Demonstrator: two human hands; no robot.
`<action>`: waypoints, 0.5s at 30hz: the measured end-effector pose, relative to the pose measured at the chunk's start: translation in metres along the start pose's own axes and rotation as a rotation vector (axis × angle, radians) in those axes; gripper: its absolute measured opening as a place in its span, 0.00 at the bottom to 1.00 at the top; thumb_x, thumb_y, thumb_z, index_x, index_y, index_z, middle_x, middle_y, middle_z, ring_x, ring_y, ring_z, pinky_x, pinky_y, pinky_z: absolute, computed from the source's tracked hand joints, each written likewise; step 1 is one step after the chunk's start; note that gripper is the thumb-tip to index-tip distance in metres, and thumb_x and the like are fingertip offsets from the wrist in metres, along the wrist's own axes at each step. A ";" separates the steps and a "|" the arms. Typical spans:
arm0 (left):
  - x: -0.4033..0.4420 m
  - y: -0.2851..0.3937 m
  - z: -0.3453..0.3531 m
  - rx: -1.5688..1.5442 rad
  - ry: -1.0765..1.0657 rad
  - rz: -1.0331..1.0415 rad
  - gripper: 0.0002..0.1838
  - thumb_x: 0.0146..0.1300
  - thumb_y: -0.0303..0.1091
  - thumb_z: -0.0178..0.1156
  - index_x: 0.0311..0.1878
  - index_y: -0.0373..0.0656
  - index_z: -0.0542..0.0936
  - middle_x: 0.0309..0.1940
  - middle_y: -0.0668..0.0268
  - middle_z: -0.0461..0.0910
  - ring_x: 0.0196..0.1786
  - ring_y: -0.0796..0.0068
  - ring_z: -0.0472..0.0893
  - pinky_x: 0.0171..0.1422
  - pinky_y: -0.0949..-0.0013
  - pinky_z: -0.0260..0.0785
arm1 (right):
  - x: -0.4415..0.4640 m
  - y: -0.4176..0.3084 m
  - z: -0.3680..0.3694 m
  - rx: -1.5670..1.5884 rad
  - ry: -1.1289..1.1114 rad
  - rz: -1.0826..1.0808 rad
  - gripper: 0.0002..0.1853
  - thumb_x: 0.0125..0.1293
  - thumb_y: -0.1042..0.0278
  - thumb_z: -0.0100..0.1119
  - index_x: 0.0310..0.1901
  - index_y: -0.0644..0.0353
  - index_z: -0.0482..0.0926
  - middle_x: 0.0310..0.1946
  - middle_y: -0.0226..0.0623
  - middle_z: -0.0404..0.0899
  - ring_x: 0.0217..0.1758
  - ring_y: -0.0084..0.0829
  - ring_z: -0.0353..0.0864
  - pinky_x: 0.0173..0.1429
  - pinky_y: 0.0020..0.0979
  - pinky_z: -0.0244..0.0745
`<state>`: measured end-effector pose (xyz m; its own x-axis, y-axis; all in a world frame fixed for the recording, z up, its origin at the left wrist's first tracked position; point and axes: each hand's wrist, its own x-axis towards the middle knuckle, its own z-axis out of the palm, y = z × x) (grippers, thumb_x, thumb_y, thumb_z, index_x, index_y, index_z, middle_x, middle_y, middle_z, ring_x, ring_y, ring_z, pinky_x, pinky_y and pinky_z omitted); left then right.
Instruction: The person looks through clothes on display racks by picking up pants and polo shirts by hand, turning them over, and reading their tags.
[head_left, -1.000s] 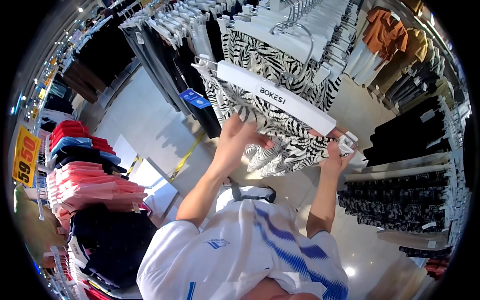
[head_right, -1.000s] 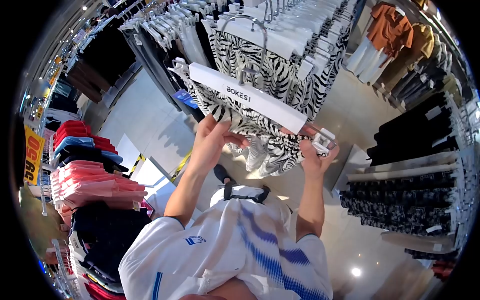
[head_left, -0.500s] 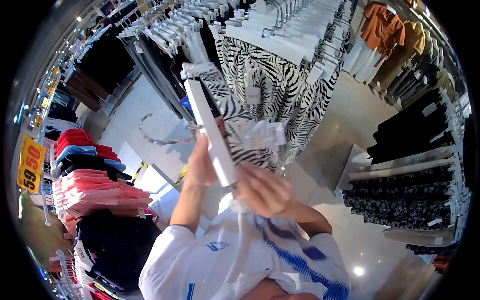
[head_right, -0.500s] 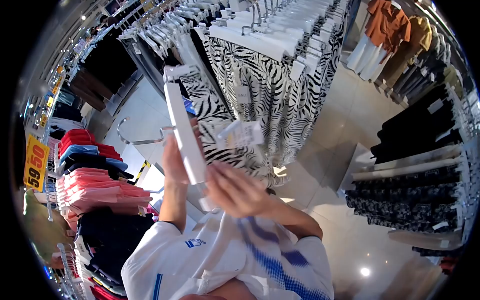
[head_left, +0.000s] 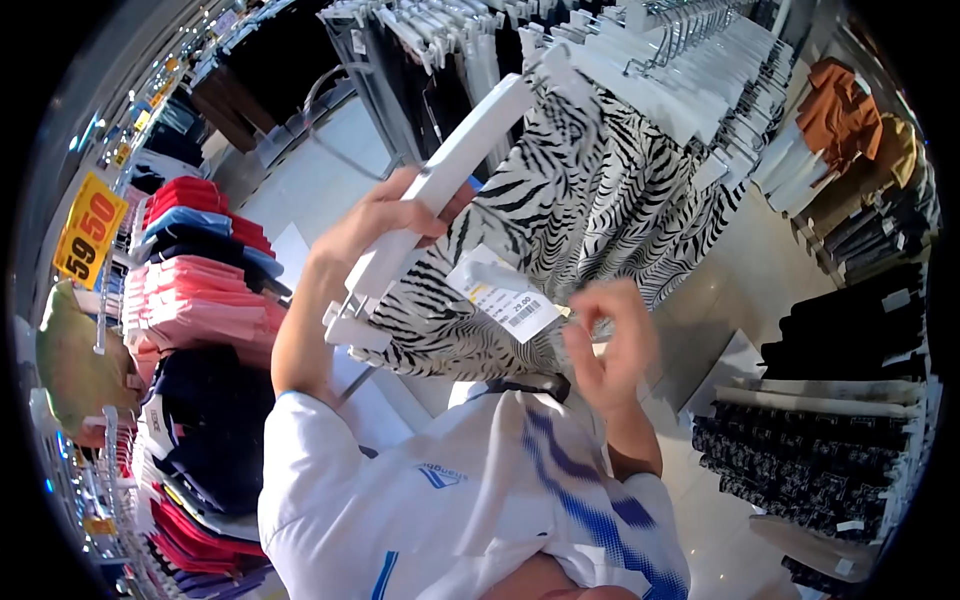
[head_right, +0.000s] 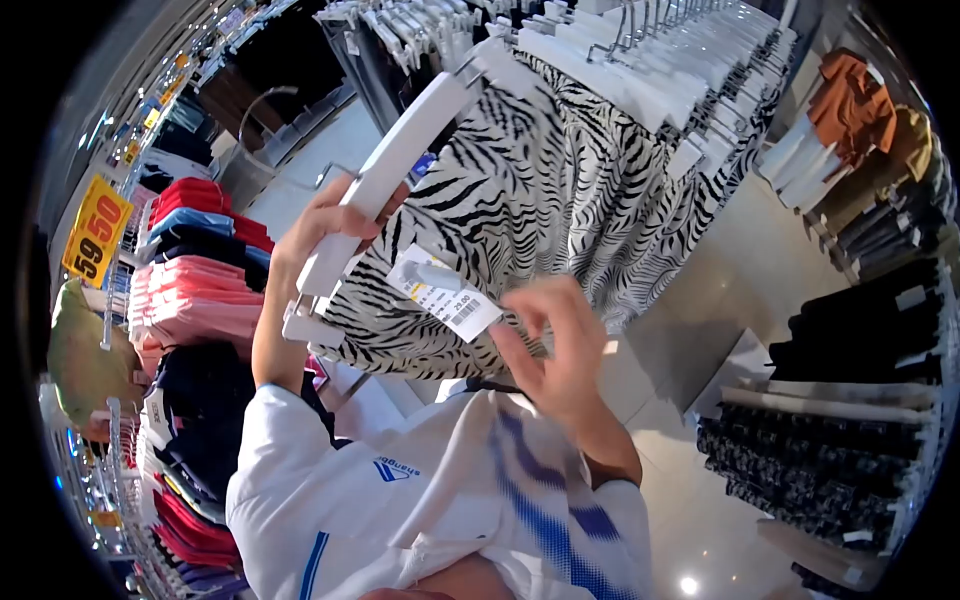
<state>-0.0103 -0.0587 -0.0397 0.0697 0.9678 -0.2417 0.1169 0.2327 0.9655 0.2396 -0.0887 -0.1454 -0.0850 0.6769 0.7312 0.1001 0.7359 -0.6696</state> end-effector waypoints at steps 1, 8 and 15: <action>0.003 0.003 0.000 0.059 -0.045 0.004 0.25 0.48 0.29 0.59 0.53 0.37 0.76 0.46 0.64 0.78 0.45 0.76 0.74 0.50 0.76 0.65 | 0.011 -0.003 0.006 0.117 -0.055 0.163 0.08 0.58 0.72 0.64 0.36 0.66 0.77 0.28 0.35 0.78 0.26 0.25 0.77 0.33 0.25 0.71; 0.014 0.014 0.010 0.127 -0.156 0.008 0.22 0.47 0.30 0.59 0.48 0.36 0.76 0.36 0.67 0.73 0.35 0.80 0.71 0.40 0.77 0.63 | 0.031 0.003 0.017 0.163 -0.207 0.283 0.08 0.62 0.71 0.62 0.36 0.68 0.78 0.24 0.34 0.80 0.27 0.20 0.79 0.33 0.21 0.72; 0.026 0.011 0.004 0.111 -0.316 0.035 0.23 0.45 0.29 0.59 0.48 0.34 0.77 0.39 0.65 0.75 0.37 0.79 0.72 0.39 0.77 0.65 | 0.036 0.020 0.018 0.184 -0.289 0.386 0.16 0.68 0.65 0.58 0.25 0.68 0.73 0.15 0.22 0.68 0.19 0.10 0.58 0.22 0.19 0.53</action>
<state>-0.0037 -0.0313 -0.0359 0.3770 0.8936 -0.2435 0.2152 0.1712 0.9614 0.2208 -0.0493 -0.1351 -0.3498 0.8572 0.3781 0.0041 0.4050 -0.9143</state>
